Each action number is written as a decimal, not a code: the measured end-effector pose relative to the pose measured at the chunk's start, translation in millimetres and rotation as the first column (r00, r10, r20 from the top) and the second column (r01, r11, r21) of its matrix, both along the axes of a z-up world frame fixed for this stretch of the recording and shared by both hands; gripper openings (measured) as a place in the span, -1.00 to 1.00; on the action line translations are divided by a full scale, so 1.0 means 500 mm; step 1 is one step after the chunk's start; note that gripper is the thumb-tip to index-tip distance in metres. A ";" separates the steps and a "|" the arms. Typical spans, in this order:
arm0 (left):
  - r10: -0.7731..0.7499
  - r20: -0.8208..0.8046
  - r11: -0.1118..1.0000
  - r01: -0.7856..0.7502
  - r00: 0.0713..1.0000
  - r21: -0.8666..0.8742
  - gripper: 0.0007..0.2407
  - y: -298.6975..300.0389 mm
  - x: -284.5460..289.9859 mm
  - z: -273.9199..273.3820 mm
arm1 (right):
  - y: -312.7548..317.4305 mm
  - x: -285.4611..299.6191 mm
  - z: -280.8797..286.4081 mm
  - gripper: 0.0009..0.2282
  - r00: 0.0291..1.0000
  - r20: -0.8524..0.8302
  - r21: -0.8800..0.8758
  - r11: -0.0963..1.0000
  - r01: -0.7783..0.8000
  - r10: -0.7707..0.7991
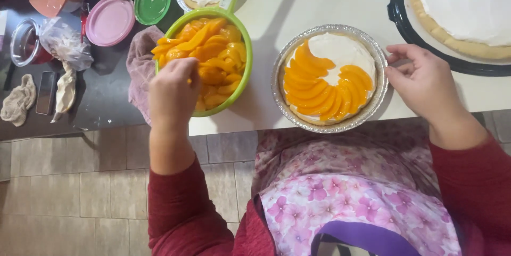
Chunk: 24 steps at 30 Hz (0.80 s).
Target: Placing sliced peaches onto the surface of a cream-filled pie.
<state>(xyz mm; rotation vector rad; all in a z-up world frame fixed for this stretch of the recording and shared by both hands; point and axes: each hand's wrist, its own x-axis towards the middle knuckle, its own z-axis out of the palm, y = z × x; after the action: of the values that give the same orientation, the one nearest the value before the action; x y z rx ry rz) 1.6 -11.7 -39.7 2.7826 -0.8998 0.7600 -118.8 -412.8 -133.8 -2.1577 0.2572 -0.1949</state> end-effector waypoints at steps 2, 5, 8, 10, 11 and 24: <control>0.032 0.064 0.999 -0.034 0.997 0.020 -0.87 -0.011 -0.010 0.033 | -0.004 -0.003 0.008 -0.64 1.000 0.014 -0.026 1.000 0.000 0.001; -0.020 0.077 0.994 0.028 0.997 -0.103 -0.86 -0.090 -0.035 0.074 | -0.013 -0.002 0.019 -0.76 0.985 0.170 -0.147 0.989 -0.016 0.041; -0.278 -0.042 0.937 0.261 0.960 -0.231 -0.83 -0.224 -0.039 0.044 | -0.008 0.009 0.048 -0.83 0.952 0.278 -0.077 0.991 -0.111 0.128; -0.481 -0.224 0.861 0.408 0.848 -0.305 -0.91 -0.323 -0.040 0.005 | 0.005 0.013 0.073 -0.77 0.917 0.323 0.176 0.938 -0.300 0.233; -0.487 -0.230 0.858 0.413 0.843 -0.304 -0.91 -0.356 -0.035 -0.013 | 0.006 0.012 0.072 -0.77 0.921 0.319 0.180 0.939 -0.292 0.225; -0.564 -0.557 0.825 0.442 0.609 -0.352 -0.95 -0.472 0.015 -0.141 | 0.001 0.010 -0.047 -0.87 0.990 0.116 0.253 0.966 0.050 -0.082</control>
<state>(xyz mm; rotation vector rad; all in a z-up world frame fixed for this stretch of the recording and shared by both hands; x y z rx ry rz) 9.0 -247.8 -110.4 2.1593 -1.2736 -0.2098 -114.0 -412.3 -157.2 -1.8802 0.2667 -0.3185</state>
